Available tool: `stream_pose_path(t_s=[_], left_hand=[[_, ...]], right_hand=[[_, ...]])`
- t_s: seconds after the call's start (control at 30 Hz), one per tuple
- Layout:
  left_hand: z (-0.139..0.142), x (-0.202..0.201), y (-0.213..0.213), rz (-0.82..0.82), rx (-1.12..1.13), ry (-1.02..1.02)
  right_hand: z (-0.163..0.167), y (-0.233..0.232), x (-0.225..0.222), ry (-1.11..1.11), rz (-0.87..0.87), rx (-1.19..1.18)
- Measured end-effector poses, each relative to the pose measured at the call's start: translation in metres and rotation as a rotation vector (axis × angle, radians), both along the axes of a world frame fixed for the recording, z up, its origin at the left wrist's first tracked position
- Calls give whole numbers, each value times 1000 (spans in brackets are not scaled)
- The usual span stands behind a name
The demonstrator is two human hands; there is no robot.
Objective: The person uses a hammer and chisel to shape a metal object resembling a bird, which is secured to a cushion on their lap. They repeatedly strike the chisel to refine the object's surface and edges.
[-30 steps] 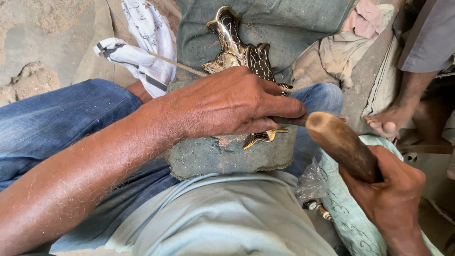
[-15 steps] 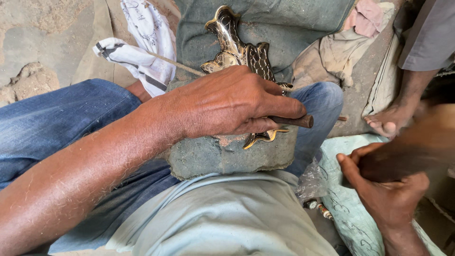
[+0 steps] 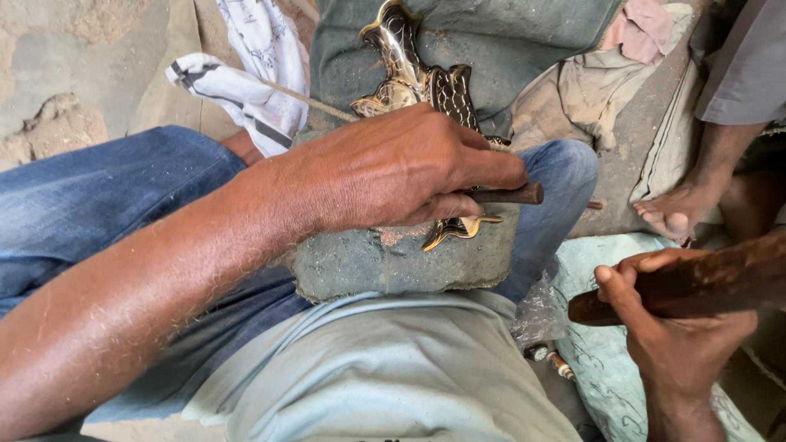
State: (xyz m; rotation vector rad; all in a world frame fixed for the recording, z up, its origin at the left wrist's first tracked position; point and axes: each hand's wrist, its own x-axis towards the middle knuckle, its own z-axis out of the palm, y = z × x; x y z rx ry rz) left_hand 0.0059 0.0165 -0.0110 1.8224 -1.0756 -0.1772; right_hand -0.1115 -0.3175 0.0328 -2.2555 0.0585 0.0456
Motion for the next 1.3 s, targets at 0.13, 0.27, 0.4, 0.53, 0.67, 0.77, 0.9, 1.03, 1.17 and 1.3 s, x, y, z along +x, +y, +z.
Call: stream_pose_path(t_s=[0.13,0.27,0.4,0.53,0.67,0.77,0.9,1.03,1.17,1.3], left_hand=[[5,1,-1,-8,4,-37],[8,-3,2,-44,37,-10],[13,-5,2,-68,136,-28],[22,0,-5,-76,202,22],[30,7,-14,-99,127,30],[34,6,-19,-118,141,-50],[42,0,-19,-90,369,8],[42,-15,6,84,-5,-50],[12,-42,3,128,-131,95],[-11,-77,-34,-269,-537,687]], right_hand=[[1,18,1,-140,0,-180],[6,35,3,-189,-75,-25],[-9,25,-3,-83,-26,-125],[-43,2,-17,-92,-34,-176],[-65,-8,-36,-277,-246,236],[-74,-14,-43,-400,-321,381],[-93,-31,-41,180,-89,-224],[-123,-52,-23,245,-369,420],[-155,-58,4,384,-532,492],[-172,-59,13,345,-613,581]])
